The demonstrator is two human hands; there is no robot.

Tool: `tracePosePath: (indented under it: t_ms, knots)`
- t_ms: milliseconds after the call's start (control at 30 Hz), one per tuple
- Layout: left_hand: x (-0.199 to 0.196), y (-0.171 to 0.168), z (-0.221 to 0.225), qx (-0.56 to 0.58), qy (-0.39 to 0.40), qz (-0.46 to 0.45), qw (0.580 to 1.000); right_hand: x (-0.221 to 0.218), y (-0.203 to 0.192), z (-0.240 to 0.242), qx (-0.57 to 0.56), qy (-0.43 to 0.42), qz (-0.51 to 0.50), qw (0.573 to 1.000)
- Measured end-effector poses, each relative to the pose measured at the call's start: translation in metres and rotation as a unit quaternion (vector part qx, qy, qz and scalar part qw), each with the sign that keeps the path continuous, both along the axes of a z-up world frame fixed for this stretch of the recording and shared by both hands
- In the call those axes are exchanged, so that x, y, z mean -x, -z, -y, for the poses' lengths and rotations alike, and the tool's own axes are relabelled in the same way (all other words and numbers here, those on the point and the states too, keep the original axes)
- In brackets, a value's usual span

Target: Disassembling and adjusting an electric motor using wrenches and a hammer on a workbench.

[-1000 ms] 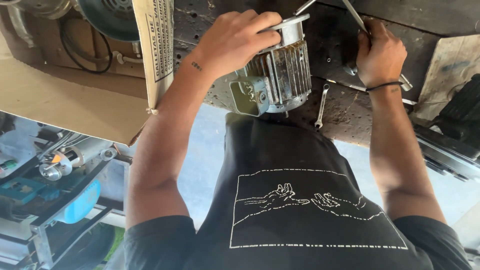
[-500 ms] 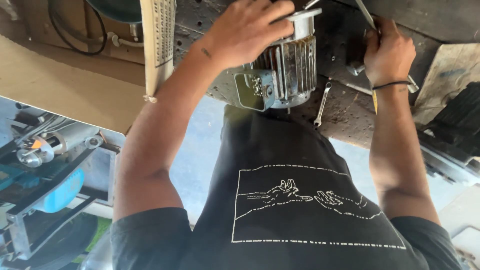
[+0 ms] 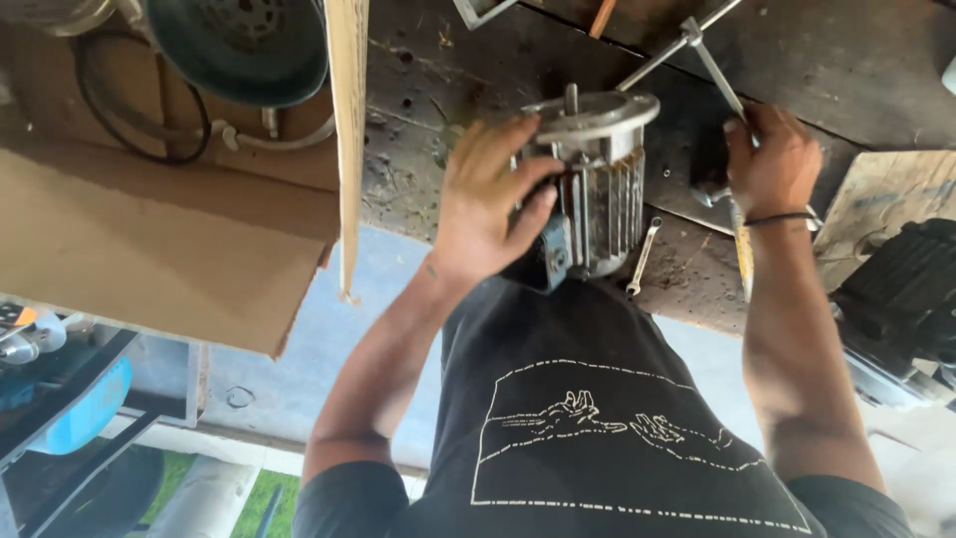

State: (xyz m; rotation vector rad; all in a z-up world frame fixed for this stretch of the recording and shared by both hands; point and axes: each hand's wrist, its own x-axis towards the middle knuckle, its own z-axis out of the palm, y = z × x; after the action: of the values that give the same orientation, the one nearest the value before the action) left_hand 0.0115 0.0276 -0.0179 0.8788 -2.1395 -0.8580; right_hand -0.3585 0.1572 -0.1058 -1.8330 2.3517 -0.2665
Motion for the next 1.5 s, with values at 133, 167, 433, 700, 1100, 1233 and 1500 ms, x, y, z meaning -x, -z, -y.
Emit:
tracePosePath:
  t_ms: [133,167,433,700,1100,1233,1500]
  knots:
    - [-0.004,0.005,0.003,-0.003,0.031,0.008,0.999,0.003,-0.010,0.008,-0.080,0.014,-0.030,0.996]
    - [-0.003,0.007,0.004,-0.010,0.041,0.012,0.999,0.004,-0.014,0.009,-0.101,0.010,-0.035,0.994]
    - [0.004,0.018,0.005,0.002,0.026,0.004,1.000,-0.079,-0.067,-0.012,-0.224,0.012,-0.076,0.972]
    - [0.009,0.042,0.000,0.058,0.018,-0.021,0.998,-0.118,-0.022,-0.086,-0.397,0.124,0.011,0.909]
    - [0.003,0.015,0.004,0.029,0.021,-0.028,0.999,-0.125,-0.138,-0.029,0.178,0.047,0.415,0.891]
    - [0.001,0.018,0.006,0.033,0.030,-0.014,0.999,-0.154,-0.138,0.011,0.221,-0.089,0.258,0.936]
    - [-0.001,0.015,0.009,0.000,0.051,-0.019,0.999,-0.191,-0.140,0.032,0.140,-0.036,0.126,0.982]
